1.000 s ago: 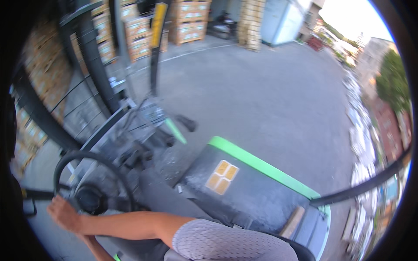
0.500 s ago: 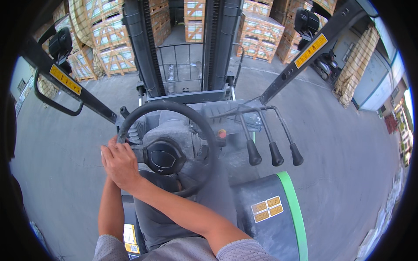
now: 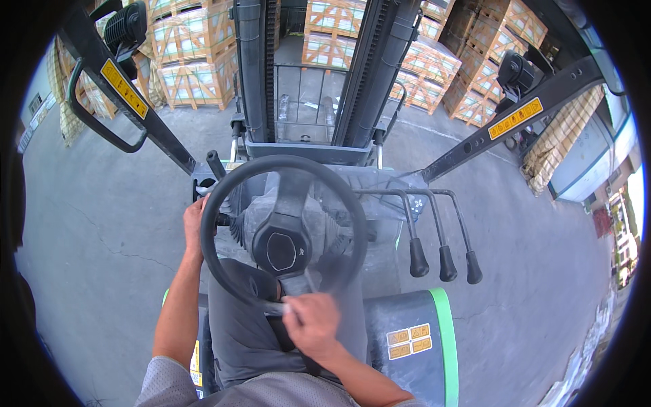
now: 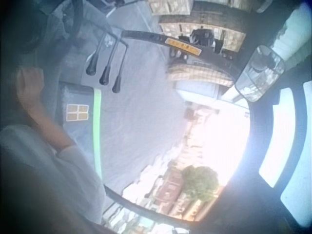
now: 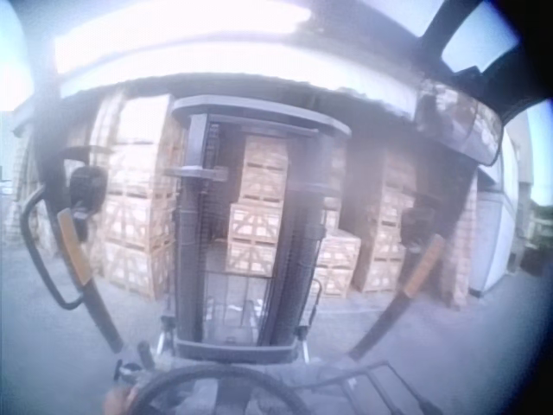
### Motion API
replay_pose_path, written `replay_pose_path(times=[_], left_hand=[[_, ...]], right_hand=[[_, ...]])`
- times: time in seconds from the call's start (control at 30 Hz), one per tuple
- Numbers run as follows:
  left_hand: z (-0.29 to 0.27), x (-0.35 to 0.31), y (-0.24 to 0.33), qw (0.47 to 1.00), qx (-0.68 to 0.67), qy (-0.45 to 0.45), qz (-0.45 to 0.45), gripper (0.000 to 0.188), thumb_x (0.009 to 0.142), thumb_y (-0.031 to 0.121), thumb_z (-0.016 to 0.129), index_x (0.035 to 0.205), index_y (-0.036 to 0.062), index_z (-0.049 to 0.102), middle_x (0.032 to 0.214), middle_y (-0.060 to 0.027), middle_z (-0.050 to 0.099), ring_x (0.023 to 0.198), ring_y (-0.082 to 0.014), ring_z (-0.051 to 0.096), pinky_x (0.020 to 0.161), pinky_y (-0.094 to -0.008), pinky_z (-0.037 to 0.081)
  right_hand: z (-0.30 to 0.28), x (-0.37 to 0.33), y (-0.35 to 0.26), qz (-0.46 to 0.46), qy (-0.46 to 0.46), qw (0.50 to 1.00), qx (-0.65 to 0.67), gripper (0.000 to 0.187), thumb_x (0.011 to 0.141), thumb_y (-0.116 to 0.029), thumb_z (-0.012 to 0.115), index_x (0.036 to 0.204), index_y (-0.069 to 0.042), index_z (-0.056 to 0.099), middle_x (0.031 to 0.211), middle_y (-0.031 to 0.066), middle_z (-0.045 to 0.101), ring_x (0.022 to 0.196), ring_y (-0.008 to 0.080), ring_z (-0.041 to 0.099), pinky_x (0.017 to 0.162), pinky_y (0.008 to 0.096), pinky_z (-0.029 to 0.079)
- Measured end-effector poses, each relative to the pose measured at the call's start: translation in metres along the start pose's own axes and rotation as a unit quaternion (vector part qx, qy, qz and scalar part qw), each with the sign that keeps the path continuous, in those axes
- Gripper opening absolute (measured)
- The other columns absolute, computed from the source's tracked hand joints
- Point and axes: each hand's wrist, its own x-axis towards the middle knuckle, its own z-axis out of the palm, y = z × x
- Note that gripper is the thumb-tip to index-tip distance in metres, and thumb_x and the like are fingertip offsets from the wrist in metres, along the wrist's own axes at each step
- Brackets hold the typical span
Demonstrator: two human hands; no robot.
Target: The person operates a forklift in a warehouse yard, steering and maneuvering around stacked pallets. The operator uses the steering wheel and control levers to drive forward and backward, adjusting position among the loads.
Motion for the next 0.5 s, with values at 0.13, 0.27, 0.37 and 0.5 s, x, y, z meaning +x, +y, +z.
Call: replay_pose_path(times=[0.13,0.27,0.37,0.5], left_hand=[[-0.001,0.000,-0.004,1.000,0.022,-0.009,0.019,0.047,0.101,0.037,0.060,0.082,-0.0060,0.064,0.061,-0.0065,0.055,0.059,-0.0132,0.047,0.058,-0.0364,0.044],[0.000,-0.001,-0.004,1.000,-0.023,-0.017,0.004,0.047,0.101,0.036,0.060,0.081,-0.0059,0.063,0.060,-0.0074,0.055,0.060,-0.0129,0.047,0.058,-0.0363,0.044],[0.001,-0.001,-0.003,0.999,-0.038,-0.016,-0.007,0.046,0.102,0.035,0.060,0.081,-0.0058,0.063,0.060,-0.0080,0.055,0.061,-0.0129,0.046,0.058,-0.0361,0.044],[0.002,0.000,-0.004,0.999,-0.009,0.003,0.033,0.046,0.102,0.034,0.059,0.082,-0.0062,0.063,0.061,-0.0082,0.056,0.061,-0.0124,0.047,0.059,-0.0357,0.044]], right_hand=[[-0.018,0.006,0.022,0.065,0.061,0.995,-0.054,0.010,0.089,0.002,0.067,0.099,0.000,0.069,0.080,0.0118,0.067,0.069,0.0236,0.063,0.064,0.0339,0.050],[-0.016,0.012,0.030,0.156,0.100,0.982,-0.027,0.012,0.091,-0.003,0.067,0.103,-0.003,0.070,0.088,0.0122,0.068,0.074,0.0280,0.064,0.067,0.0370,0.050],[-0.017,0.026,0.035,0.178,0.134,0.975,-0.016,0.012,0.095,-0.005,0.063,0.105,0.000,0.069,0.085,0.0112,0.067,0.070,0.0207,0.064,0.065,0.0322,0.050],[-0.015,0.070,0.043,0.216,0.196,0.957,-0.004,0.015,0.099,-0.007,0.063,0.109,0.002,0.069,0.083,0.0069,0.068,0.069,0.0099,0.061,0.064,0.0273,0.050]])
